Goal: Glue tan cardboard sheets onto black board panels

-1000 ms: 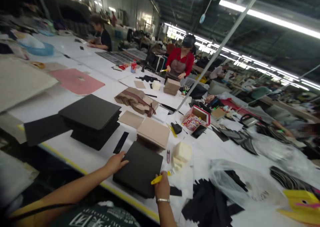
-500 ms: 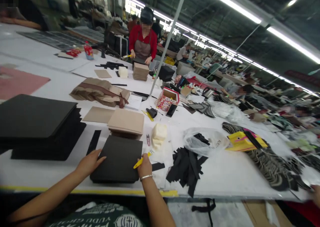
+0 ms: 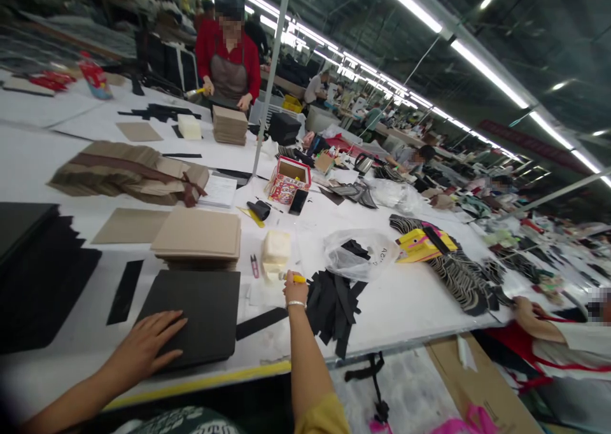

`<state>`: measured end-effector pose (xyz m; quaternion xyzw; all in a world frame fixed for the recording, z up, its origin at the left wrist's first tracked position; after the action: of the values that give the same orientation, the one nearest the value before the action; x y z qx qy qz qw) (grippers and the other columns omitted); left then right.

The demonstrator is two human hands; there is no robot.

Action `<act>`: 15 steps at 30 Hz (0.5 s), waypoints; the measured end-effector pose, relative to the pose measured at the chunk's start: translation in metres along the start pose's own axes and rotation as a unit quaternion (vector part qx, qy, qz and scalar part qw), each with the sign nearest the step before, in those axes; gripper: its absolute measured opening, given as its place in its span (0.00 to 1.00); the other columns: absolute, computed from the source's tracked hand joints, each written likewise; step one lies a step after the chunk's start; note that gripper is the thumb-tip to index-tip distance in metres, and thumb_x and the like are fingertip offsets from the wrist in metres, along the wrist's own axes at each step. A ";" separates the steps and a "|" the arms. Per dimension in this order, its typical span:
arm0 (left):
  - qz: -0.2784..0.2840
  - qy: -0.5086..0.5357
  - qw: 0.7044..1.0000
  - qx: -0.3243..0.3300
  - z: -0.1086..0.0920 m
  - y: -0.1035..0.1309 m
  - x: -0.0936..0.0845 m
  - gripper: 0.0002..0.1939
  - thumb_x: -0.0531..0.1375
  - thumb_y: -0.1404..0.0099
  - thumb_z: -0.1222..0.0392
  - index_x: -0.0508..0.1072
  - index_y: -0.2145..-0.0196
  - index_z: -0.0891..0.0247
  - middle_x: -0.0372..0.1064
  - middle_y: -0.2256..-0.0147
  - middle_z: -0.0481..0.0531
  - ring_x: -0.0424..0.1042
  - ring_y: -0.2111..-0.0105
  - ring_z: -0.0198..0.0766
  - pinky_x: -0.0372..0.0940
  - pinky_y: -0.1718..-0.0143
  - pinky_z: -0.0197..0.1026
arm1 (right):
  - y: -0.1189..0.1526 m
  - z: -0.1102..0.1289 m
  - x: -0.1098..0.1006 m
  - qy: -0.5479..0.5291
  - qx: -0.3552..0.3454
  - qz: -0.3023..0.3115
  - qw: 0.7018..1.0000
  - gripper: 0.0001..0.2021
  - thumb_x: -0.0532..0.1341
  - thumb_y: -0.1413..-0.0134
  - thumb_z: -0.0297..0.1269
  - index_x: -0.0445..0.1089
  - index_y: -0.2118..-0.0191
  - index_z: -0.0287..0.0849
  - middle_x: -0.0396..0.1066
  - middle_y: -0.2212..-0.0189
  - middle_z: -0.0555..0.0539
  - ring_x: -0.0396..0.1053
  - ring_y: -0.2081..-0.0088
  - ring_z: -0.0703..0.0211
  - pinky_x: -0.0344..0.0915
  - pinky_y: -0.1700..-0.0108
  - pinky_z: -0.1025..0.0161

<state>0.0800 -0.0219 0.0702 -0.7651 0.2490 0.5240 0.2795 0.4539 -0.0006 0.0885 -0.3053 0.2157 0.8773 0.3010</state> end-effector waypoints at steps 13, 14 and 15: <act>0.045 0.004 0.999 -0.010 0.007 -0.005 0.000 0.23 0.52 0.42 0.44 0.65 0.50 0.50 0.62 0.48 0.51 0.61 0.51 0.46 0.54 0.51 0.48 | -0.013 0.027 0.025 0.072 -0.076 0.058 0.993 0.16 0.55 0.45 0.42 0.63 0.53 0.38 0.63 0.55 0.47 0.65 0.57 0.55 0.65 0.57 0.55; 0.045 0.007 0.999 -0.013 0.006 -0.005 -0.001 0.22 0.52 0.42 0.45 0.66 0.50 0.51 0.62 0.48 0.52 0.61 0.51 0.46 0.54 0.51 0.48 | -0.008 0.028 0.020 0.074 -0.081 0.053 0.992 0.16 0.55 0.45 0.42 0.63 0.53 0.38 0.63 0.55 0.47 0.65 0.57 0.55 0.65 0.57 0.55; 0.045 0.010 0.999 -0.016 0.006 -0.006 -0.002 0.22 0.53 0.42 0.45 0.66 0.50 0.51 0.62 0.49 0.52 0.61 0.51 0.46 0.54 0.50 0.48 | -0.004 0.029 0.016 0.077 -0.085 0.049 0.992 0.16 0.55 0.45 0.41 0.63 0.53 0.38 0.63 0.55 0.47 0.65 0.57 0.55 0.65 0.57 0.55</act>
<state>0.0788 -0.0134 0.0711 -0.7628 0.2773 0.5323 0.2406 0.4347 0.0244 0.0982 -0.3856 0.1778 0.8798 0.2134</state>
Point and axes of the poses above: each hand's wrist, its own y-axis away from the middle knuckle, its own x-axis out of the palm, z = x × y, the point moved 6 cm from there along -y, towards the middle knuckle
